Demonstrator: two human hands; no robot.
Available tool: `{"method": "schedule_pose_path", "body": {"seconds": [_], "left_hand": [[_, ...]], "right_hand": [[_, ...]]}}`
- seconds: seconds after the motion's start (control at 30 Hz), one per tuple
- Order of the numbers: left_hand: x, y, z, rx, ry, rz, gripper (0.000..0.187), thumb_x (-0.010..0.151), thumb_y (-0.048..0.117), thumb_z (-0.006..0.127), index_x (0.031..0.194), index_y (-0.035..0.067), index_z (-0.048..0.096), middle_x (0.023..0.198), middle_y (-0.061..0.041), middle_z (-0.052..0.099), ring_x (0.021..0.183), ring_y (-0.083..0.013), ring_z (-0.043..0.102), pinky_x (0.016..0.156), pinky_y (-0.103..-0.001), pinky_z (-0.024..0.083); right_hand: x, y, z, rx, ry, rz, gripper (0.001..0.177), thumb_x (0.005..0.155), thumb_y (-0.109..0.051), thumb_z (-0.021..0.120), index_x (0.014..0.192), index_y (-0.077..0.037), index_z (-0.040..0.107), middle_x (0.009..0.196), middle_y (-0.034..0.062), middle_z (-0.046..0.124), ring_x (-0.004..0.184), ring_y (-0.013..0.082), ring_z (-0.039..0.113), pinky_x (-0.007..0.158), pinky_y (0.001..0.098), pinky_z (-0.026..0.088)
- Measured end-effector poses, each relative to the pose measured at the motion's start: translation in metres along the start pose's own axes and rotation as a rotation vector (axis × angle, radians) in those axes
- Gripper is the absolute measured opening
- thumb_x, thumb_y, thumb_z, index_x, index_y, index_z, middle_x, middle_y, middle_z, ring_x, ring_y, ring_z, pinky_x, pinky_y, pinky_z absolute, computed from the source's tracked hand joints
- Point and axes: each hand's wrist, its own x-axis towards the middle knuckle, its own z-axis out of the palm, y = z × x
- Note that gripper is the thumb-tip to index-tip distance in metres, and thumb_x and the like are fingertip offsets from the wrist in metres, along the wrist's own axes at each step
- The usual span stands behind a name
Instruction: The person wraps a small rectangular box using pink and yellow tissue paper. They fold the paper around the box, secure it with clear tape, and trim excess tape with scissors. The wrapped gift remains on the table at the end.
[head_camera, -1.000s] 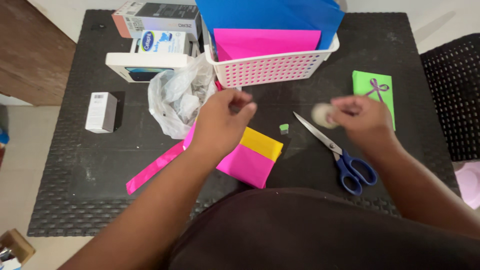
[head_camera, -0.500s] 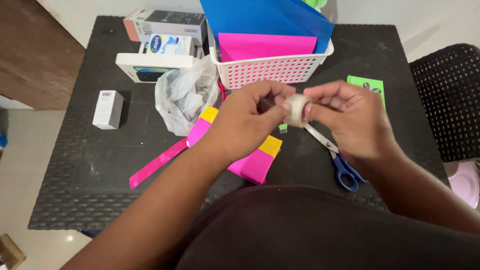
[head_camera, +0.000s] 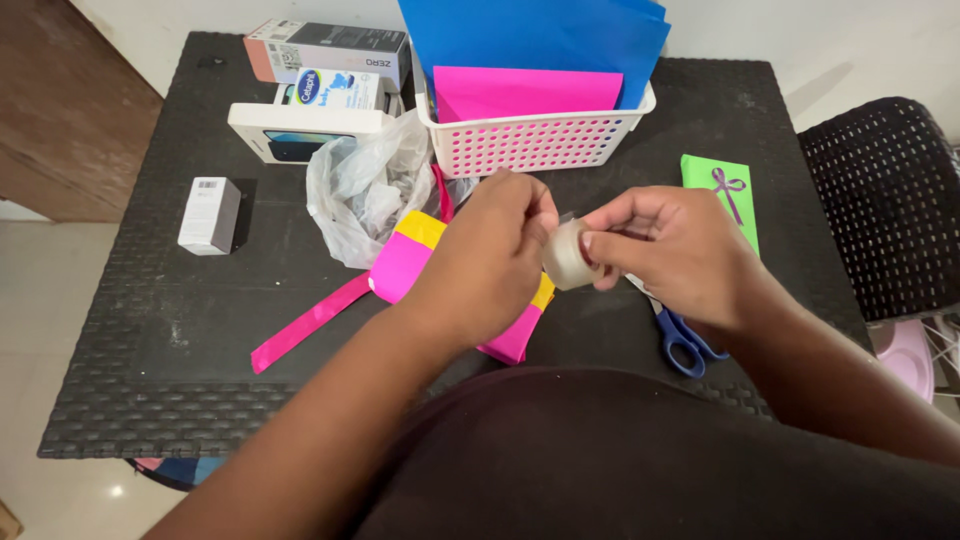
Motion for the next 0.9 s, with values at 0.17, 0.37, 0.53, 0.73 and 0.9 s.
{"method": "schedule_pose_path", "body": {"seconds": [0.17, 0.37, 0.53, 0.73, 0.9], "left_hand": [[-0.007, 0.002, 0.01, 0.033, 0.136, 0.19, 0.005, 0.102, -0.001, 0.05, 0.106, 0.001, 0.048, 0.105, -0.02, 0.06, 0.1, -0.0375, 0.061, 0.089, -0.043, 0.05], [-0.009, 0.007, 0.014, -0.032, 0.2, -0.029, 0.002, 0.106, 0.003, 0.049, 0.104, 0.002, 0.048, 0.094, -0.016, 0.066, 0.089, -0.0342, 0.068, 0.079, -0.044, 0.053], [-0.006, 0.01, 0.008, 0.104, 0.222, 0.169, 0.003, 0.105, 0.003, 0.049, 0.107, 0.0, 0.047, 0.097, -0.021, 0.062, 0.091, -0.0381, 0.065, 0.08, -0.045, 0.053], [0.008, 0.001, -0.002, -0.168, 0.099, -0.175, 0.009, 0.107, 0.012, 0.05, 0.104, 0.004, 0.05, 0.092, -0.011, 0.07, 0.085, -0.0219, 0.071, 0.077, -0.038, 0.055], [0.005, -0.011, -0.003, -0.305, -0.01, -0.379, 0.056, 0.078, 0.026, 0.084, 0.109, 0.004, 0.042, 0.096, -0.01, 0.066, 0.087, -0.0142, 0.064, 0.076, -0.033, 0.057]], "right_hand": [[0.0, -0.007, 0.008, 0.051, 0.046, 0.132, 0.019, 0.089, -0.01, 0.068, 0.097, 0.006, 0.072, 0.084, 0.0133, 0.075, 0.066, 0.0157, 0.068, 0.062, 0.0292, 0.056], [0.002, -0.013, 0.015, 0.138, 0.033, 0.235, 0.021, 0.091, -0.013, 0.061, 0.092, 0.006, 0.069, 0.076, 0.0156, 0.07, 0.061, 0.0184, 0.067, 0.057, 0.0307, 0.054], [0.012, -0.017, 0.011, -0.181, 0.045, 0.274, 0.022, 0.087, -0.014, 0.064, 0.083, 0.007, 0.069, 0.071, 0.014, 0.07, 0.058, 0.0179, 0.067, 0.053, 0.0308, 0.056], [0.023, -0.018, 0.008, -0.109, -0.015, 0.391, 0.027, 0.087, -0.02, 0.062, 0.083, 0.006, 0.069, 0.067, 0.0124, 0.066, 0.051, 0.0189, 0.06, 0.047, 0.0334, 0.048], [0.029, 0.005, 0.001, -0.133, -0.03, 0.469, 0.032, 0.09, -0.028, 0.064, 0.086, 0.003, 0.072, 0.071, 0.0117, 0.067, 0.056, 0.0197, 0.061, 0.054, 0.0337, 0.048]]}}
